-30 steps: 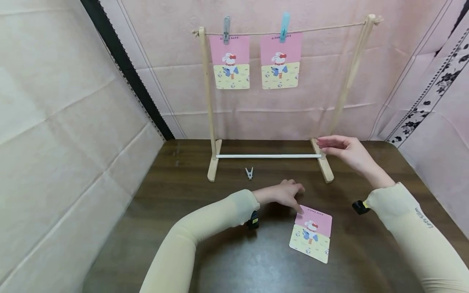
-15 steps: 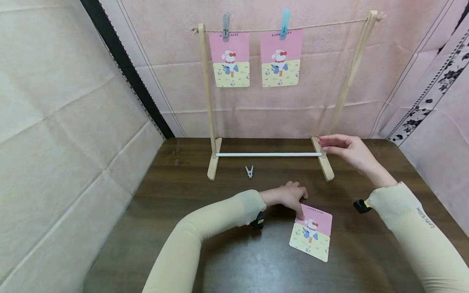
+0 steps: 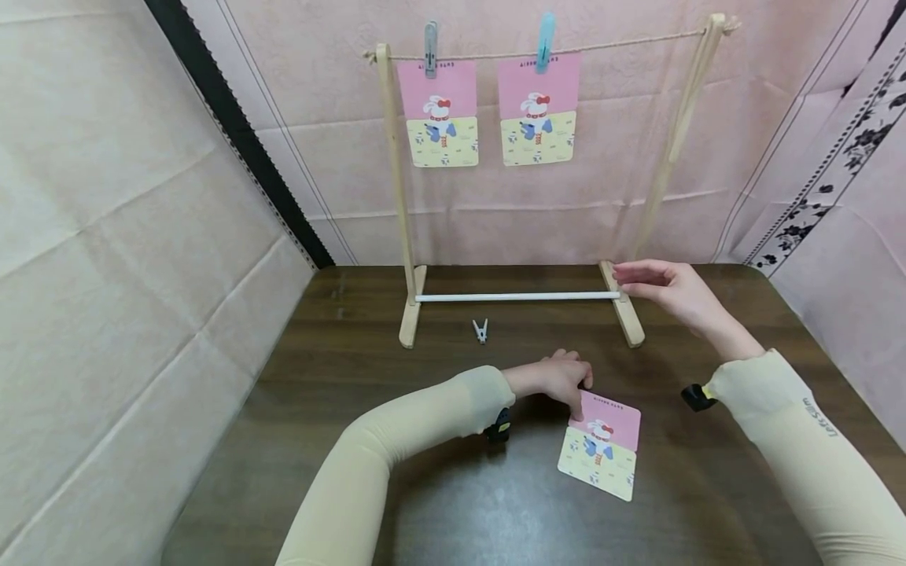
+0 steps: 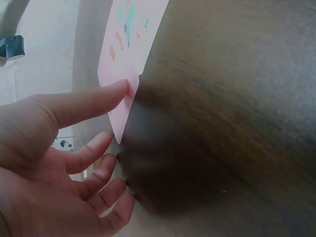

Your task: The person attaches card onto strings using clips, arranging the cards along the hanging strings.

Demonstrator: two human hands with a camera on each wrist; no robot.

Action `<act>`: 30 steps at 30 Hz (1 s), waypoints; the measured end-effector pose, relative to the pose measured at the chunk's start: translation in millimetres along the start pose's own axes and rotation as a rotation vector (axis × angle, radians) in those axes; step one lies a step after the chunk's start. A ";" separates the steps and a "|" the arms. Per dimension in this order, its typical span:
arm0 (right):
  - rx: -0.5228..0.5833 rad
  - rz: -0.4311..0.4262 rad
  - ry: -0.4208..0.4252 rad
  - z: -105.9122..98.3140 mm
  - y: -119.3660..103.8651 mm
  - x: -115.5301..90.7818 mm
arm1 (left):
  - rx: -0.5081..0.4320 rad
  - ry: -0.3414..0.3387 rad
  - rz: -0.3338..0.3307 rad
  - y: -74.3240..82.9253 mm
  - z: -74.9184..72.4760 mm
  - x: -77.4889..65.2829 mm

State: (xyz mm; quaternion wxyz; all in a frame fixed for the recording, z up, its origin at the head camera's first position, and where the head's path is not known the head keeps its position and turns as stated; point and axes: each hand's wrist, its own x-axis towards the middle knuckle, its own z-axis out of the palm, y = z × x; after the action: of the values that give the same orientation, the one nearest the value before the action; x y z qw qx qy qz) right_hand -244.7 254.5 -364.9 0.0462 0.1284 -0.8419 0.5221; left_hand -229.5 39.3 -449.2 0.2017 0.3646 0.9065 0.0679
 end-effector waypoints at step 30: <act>0.055 -0.021 -0.073 14.7 15.1 2.9 | -0.178 -0.006 0.060 -31.6 -2.3 -8.2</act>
State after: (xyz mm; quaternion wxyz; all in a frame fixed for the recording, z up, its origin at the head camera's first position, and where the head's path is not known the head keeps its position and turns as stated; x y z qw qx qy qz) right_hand -250.7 247.3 -384.0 0.0175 0.1573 -0.8271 0.5393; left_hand -245.1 10.9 -453.0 0.2342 0.3723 0.8849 0.1531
